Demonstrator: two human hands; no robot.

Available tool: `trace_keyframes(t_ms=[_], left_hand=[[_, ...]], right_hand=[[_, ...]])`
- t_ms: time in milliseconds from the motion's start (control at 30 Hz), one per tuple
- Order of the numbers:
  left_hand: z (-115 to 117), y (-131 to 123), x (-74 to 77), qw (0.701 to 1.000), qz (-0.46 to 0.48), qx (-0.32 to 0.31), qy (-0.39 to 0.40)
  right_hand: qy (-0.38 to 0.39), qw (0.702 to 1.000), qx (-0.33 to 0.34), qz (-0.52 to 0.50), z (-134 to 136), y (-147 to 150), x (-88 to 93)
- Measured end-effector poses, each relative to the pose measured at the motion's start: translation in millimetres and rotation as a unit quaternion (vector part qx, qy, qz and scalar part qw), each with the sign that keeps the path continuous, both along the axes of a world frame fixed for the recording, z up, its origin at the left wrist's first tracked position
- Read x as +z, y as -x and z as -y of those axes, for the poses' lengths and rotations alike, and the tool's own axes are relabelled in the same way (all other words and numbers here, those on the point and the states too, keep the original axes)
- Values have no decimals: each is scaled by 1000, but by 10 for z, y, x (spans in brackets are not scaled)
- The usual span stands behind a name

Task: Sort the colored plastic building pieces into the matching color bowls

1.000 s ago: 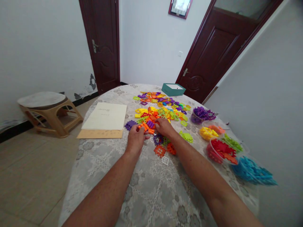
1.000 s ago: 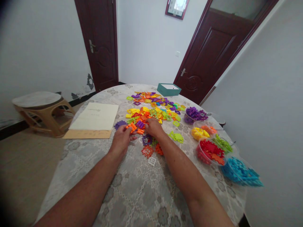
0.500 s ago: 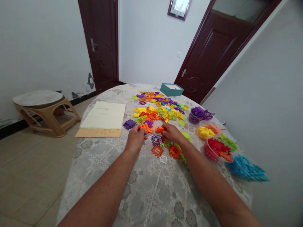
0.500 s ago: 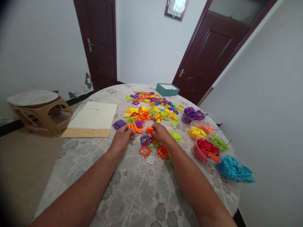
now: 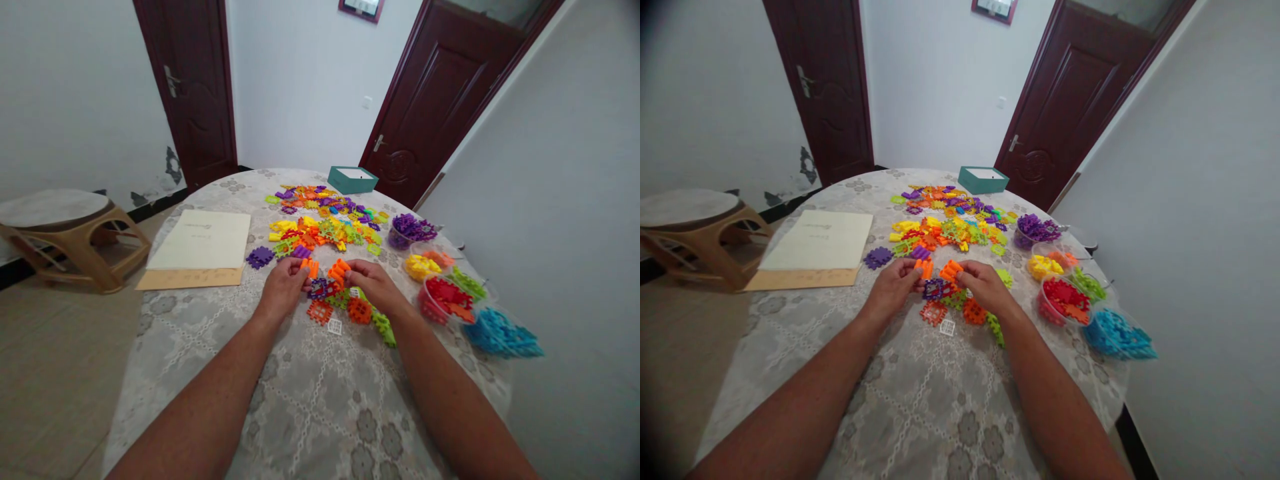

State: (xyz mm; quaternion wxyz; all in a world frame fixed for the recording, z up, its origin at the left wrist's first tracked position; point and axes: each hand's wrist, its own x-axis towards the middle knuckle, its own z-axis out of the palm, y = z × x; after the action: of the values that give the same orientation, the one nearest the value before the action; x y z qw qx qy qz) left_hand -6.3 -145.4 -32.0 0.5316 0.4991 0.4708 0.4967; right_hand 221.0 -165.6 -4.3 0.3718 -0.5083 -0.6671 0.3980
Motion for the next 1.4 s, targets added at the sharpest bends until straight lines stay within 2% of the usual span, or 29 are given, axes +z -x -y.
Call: trace_keyframes(t_ms=[100,200,300,433,533,733,833,1000,1100,1233,1300,1400], left_hand=[[41,-14,11,998,0,-68,2],[67,-18,15,995,-5,-99,2],[84,-21,34,992,-20,-125,-9],[111,-33,89,984,-48,-167,-28],[111,-39,96,982,-44,-178,-34],[69,-34,-3,982,-41,-181,-30],[77,-34,-14,980,-82,-175,-48],[69,-19,-24,962,-187,-158,-122],[48,2,-37,948,-224,-164,-155],[65,38,37,951,-249,-114,-142],[82,51,98,949,-277,-74,-131],[87,61,150,941,-309,-42,-131]], right_hand=[[-28,998,-5,56,123,160,-22],[-49,994,-31,89,173,277,-81],[-56,993,-66,83,176,317,-140],[-48,995,-78,47,161,295,-187],[-22,997,-79,-8,149,284,-210],[63,981,-68,-168,134,329,-227],[71,978,-61,-185,147,359,-199],[77,984,-58,-150,145,371,-138],[71,990,-56,-108,141,284,-12],[4,996,-81,-31,175,-81,372],[-73,986,-144,39,160,-408,594],[-158,940,-271,133,31,-1045,842]])
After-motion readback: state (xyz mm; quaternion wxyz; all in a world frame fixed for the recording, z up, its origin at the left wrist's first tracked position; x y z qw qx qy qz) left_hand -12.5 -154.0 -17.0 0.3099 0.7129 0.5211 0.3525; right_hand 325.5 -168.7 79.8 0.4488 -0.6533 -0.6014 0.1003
